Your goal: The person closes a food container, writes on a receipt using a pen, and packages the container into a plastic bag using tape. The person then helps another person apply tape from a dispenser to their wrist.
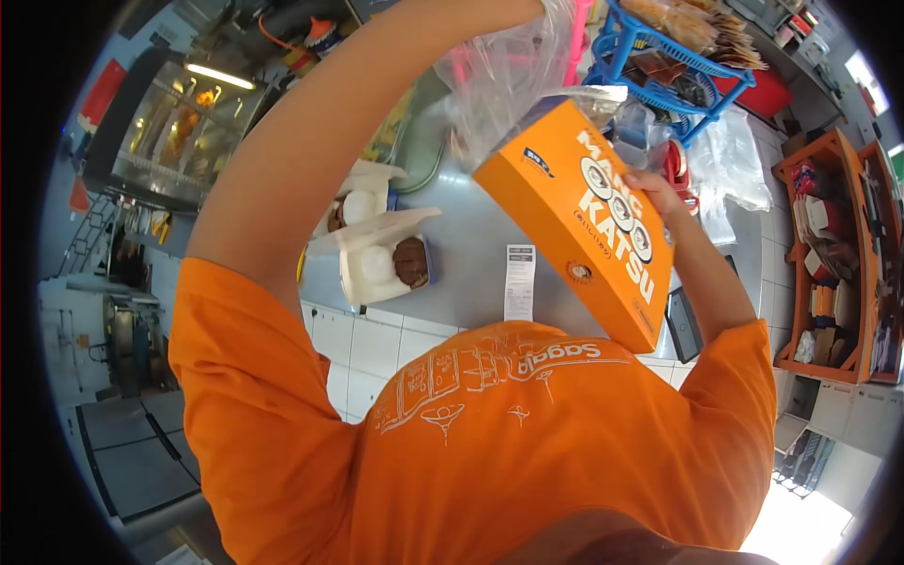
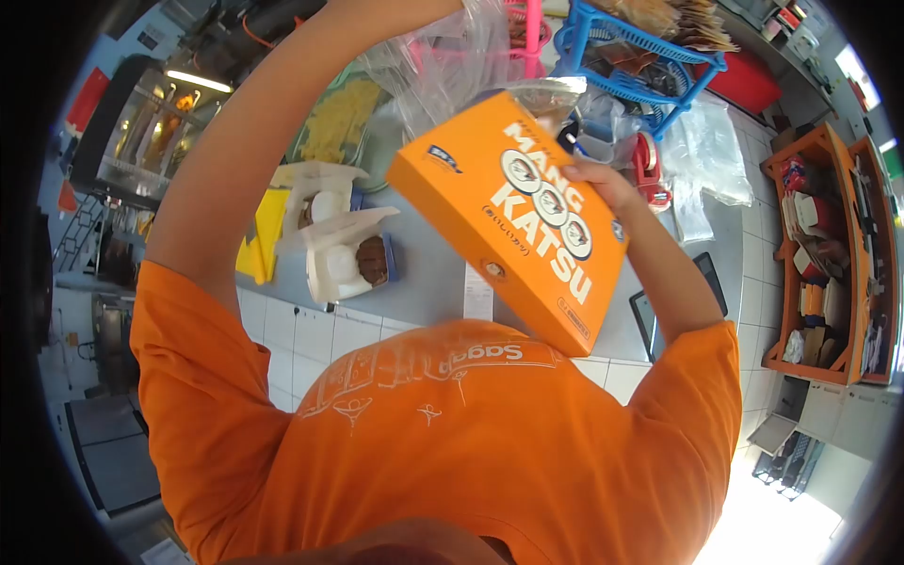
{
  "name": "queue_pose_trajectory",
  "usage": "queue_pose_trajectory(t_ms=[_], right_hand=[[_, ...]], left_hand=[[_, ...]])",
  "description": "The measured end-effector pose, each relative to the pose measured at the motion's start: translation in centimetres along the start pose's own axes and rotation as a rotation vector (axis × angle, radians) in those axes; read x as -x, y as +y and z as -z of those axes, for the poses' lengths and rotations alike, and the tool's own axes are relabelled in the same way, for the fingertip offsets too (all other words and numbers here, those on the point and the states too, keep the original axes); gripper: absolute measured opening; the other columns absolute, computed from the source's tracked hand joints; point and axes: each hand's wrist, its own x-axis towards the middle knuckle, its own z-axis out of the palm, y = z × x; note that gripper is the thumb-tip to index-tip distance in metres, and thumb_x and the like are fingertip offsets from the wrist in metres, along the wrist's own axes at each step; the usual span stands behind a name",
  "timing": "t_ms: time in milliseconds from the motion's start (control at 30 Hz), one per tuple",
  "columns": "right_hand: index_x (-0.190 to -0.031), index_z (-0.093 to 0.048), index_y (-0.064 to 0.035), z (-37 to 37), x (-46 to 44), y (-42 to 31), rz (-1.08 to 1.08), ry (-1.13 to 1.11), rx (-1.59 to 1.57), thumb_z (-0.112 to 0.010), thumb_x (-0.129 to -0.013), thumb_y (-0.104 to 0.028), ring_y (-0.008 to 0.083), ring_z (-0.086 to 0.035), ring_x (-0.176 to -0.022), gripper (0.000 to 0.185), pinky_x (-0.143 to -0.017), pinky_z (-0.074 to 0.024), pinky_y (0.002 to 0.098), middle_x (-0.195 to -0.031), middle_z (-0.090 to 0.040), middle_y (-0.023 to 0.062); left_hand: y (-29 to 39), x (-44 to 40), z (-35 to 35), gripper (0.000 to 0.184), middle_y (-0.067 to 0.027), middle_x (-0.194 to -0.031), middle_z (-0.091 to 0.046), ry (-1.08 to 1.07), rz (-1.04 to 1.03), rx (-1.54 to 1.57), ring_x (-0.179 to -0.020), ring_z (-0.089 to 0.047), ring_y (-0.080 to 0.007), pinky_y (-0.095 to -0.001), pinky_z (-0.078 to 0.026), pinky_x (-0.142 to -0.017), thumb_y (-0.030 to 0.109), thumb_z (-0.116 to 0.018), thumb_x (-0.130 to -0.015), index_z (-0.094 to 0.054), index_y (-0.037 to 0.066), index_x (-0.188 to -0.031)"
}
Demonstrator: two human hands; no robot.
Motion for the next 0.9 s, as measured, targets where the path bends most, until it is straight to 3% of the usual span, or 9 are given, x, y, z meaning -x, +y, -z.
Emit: queue_pose_trajectory(t_ms=[100, 200, 300, 467, 600, 667, 733, 800, 900], right_hand=[[-0.136, -0.036, 0.002, -2.0, -1.6, 0.5, 0.038, -0.12, -0.101, -0.063, -0.08, -0.019, 0.0296, -0.065, -0.099, 0.065, -0.086, -0.0546, 0.0404, -0.121, -0.058, 0.0224], [-0.135, -0.037, 0.002, -1.1, -3.1, 1.2, 0.033, -0.166, -0.101, -0.061, -0.083, -0.02, 0.0301, -0.066, -0.099, 0.061, -0.086, -0.055, 0.0405, -0.12, -0.059, 0.0233], [-0.135, -0.036, 0.0023, -0.6, -3.9, 1.6, 0.073, -0.15, -0.15, -0.06, -0.085, -0.02, 0.0302, -0.065, -0.1, 0.06, -0.086, -0.0548, 0.0416, -0.121, -0.058, 0.0236], [-0.137, -0.035, -0.003, -1.8, -3.0, 1.8, 0.409, -0.051, -0.156, -0.054, -0.09, -0.02, 0.0303, -0.062, -0.106, 0.053, -0.089, -0.0532, 0.0432, -0.123, -0.057, 0.02], [-0.133, -0.039, -0.0015, -0.2, -2.8, 2.2, 0.461, 0.019, -0.321, -0.051, -0.093, -0.024, 0.0293, -0.061, -0.107, 0.048, -0.089, -0.0528, 0.0431, -0.125, -0.055, 0.0181], [-0.133, -0.039, -0.0011, -1.7, -2.6, 1.6, 0.549, 0.081, -0.301, -0.05, -0.094, -0.024, 0.0293, -0.062, -0.106, 0.047, -0.089, -0.0528, 0.0428, -0.126, -0.055, 0.0181], [-0.133, -0.039, -0.0001, -2.3, -3.1, 1.0, 0.635, 0.121, -0.284, -0.049, -0.094, -0.026, 0.0289, -0.062, -0.104, 0.048, -0.088, -0.0536, 0.0417, -0.124, -0.056, 0.0174], [-0.133, -0.04, 0.0012, -1.1, -3.8, 0.3, 0.702, 0.155, -0.264, -0.05, -0.094, -0.026, 0.0282, -0.063, -0.103, 0.049, -0.086, -0.0546, 0.0405, -0.123, -0.057, 0.0175], [-0.127, -0.045, 0.0038, -3.6, -2.8, -0.1, 0.846, 0.349, -0.138, -0.052, -0.093, -0.024, 0.0256, -0.064, -0.099, 0.045, -0.081, -0.0563, 0.0382, -0.118, -0.059, 0.0174]], left_hand=[[0.6, -0.8, -0.9, 0.051, -0.0215, -0.108, -0.062, 0.087, -0.232, 0.004, -0.096, -0.063, -0.0346, -0.0425, -0.053, -0.075, 0.031, -0.07, -0.066, -0.061, 0.005, -0.11], [4.7, 2.1, 0.6, 0.039, -0.015, -0.098, -0.065, 0.064, 0.064, 0.061, -0.079, -0.066, -0.0276, -0.0356, -0.054, -0.065, 0.016, -0.067, -0.072, -0.059, 0.005, -0.109], [4.7, 2.4, -0.3, 0.039, -0.015, -0.084, -0.067, -0.246, -0.025, -0.17, -0.073, -0.064, -0.0267, -0.039, -0.05, -0.066, 0.034, -0.059, -0.077, -0.064, 0.0, -0.094], [1.6, 6.4, -0.1, 0.042, -0.018, -0.088, -0.067, -0.072, -0.06, 0.113, -0.08, -0.066, -0.0326, -0.0392, -0.051, -0.072, 0.028, -0.064, -0.077, -0.06, 0.0, -0.108], [1.4, 11.7, -0.2, 0.045, -0.0184, -0.091, -0.066, 0.065, -0.062, 0.18, -0.082, -0.064, -0.0321, -0.0379, -0.051, -0.073, 0.025, -0.066, -0.076, -0.057, 0.002, -0.114], [2.2, 14.6, -2.8, 0.046, -0.0187, -0.096, -0.065, 0.085, -0.203, 0.222, -0.084, -0.063, -0.0335, -0.0387, -0.05, -0.076, 0.027, -0.065, -0.078, -0.054, 0.004, -0.116], [4.1, 17.0, -3.4, 0.044, -0.0185, -0.102, -0.064, -0.136, -0.319, 0.236, -0.087, -0.063, -0.0353, -0.0404, -0.049, -0.078, 0.031, -0.063, -0.081, -0.054, 0.006, -0.116], [7.8, 17.6, -2.9, 0.041, -0.0187, -0.111, -0.06, -0.869, -0.284, 0.226, -0.095, -0.06, -0.037, -0.0421, -0.048, -0.082, 0.031, -0.059, -0.086, -0.053, 0.007, -0.118], [7.6, 20.0, -7.0, 0.041, -0.0163, -0.116, -0.06, -1.017, -0.143, 0.436, -0.103, -0.06, -0.033, -0.0387, -0.046, -0.09, 0.029, -0.054, -0.088, -0.052, 0.008, -0.123]])
